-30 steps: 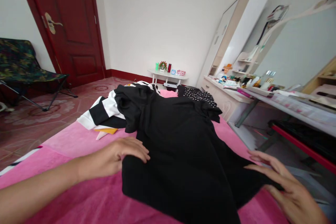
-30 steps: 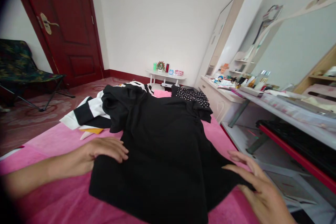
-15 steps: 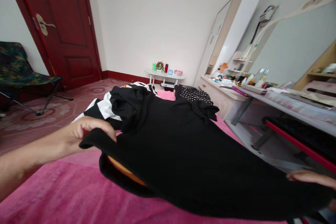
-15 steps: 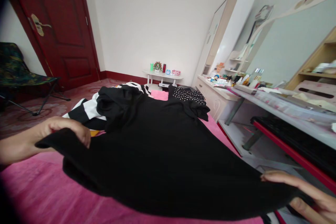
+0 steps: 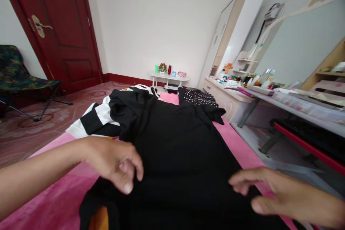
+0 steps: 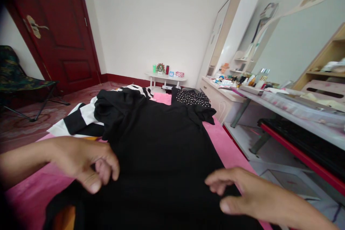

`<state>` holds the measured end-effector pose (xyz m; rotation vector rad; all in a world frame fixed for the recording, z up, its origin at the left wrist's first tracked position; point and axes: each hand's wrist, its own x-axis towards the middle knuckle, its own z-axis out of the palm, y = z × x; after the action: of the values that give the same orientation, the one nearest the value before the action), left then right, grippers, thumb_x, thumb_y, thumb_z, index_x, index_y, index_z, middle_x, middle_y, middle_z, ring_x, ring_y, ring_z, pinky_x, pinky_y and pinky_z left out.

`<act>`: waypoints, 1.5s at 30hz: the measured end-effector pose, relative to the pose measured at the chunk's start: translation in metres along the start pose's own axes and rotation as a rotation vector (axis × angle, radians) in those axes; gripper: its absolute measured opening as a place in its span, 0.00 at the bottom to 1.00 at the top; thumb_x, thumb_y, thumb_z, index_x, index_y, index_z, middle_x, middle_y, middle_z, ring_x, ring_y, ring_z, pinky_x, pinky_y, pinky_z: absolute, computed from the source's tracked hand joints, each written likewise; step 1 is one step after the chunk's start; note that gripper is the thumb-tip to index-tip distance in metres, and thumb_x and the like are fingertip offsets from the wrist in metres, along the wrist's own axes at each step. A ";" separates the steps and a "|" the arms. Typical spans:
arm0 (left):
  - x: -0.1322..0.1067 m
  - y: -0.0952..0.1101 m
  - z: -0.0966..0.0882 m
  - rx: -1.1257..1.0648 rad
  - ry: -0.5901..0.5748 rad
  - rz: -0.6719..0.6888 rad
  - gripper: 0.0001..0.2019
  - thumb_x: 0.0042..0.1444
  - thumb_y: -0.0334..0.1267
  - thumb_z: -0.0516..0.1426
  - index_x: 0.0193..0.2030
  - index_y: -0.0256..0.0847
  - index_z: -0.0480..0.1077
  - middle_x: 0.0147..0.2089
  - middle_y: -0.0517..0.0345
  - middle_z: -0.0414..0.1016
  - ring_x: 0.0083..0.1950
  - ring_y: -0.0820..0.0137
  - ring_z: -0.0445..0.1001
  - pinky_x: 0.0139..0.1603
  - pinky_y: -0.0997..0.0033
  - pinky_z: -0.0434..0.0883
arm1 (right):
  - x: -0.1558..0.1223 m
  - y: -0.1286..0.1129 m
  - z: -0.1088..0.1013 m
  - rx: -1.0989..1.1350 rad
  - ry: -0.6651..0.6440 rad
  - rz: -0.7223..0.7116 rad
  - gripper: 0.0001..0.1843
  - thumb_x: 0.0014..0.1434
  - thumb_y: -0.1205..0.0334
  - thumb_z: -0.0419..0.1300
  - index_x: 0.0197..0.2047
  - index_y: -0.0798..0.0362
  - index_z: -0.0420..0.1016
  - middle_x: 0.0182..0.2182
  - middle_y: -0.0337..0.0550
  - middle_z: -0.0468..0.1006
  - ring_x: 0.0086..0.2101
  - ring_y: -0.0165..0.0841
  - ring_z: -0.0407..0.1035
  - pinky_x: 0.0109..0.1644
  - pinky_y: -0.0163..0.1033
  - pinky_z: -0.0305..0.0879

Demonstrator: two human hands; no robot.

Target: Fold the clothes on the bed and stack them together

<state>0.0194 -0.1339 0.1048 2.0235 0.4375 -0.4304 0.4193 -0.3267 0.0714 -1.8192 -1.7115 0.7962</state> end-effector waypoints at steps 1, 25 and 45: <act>0.018 0.005 -0.009 0.027 0.040 0.044 0.22 0.53 0.51 0.59 0.51 0.41 0.72 0.42 0.54 0.79 0.41 0.67 0.76 0.39 0.75 0.70 | 0.026 -0.025 0.007 -0.002 -0.184 -0.048 0.25 0.46 0.46 0.66 0.48 0.44 0.78 0.42 0.49 0.79 0.42 0.42 0.73 0.48 0.45 0.69; 0.208 -0.079 -0.069 0.762 1.178 -0.283 0.26 0.61 0.46 0.45 0.63 0.37 0.60 0.67 0.47 0.57 0.68 0.58 0.52 0.67 0.57 0.52 | 0.293 -0.019 0.090 -0.600 0.096 -0.260 0.31 0.63 0.46 0.45 0.66 0.48 0.54 0.66 0.44 0.53 0.65 0.38 0.45 0.66 0.51 0.44; 0.275 -0.115 -0.208 0.640 0.936 -0.501 0.35 0.57 0.64 0.38 0.66 0.49 0.56 0.70 0.50 0.50 0.70 0.54 0.46 0.65 0.47 0.47 | 0.325 0.046 0.055 -0.525 0.338 -0.011 0.30 0.63 0.47 0.45 0.65 0.49 0.57 0.66 0.44 0.54 0.65 0.38 0.46 0.65 0.48 0.49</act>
<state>0.2291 0.1361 -0.0173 2.6560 1.5566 0.1597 0.4224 -0.0074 -0.0224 -2.1213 -1.8023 0.0096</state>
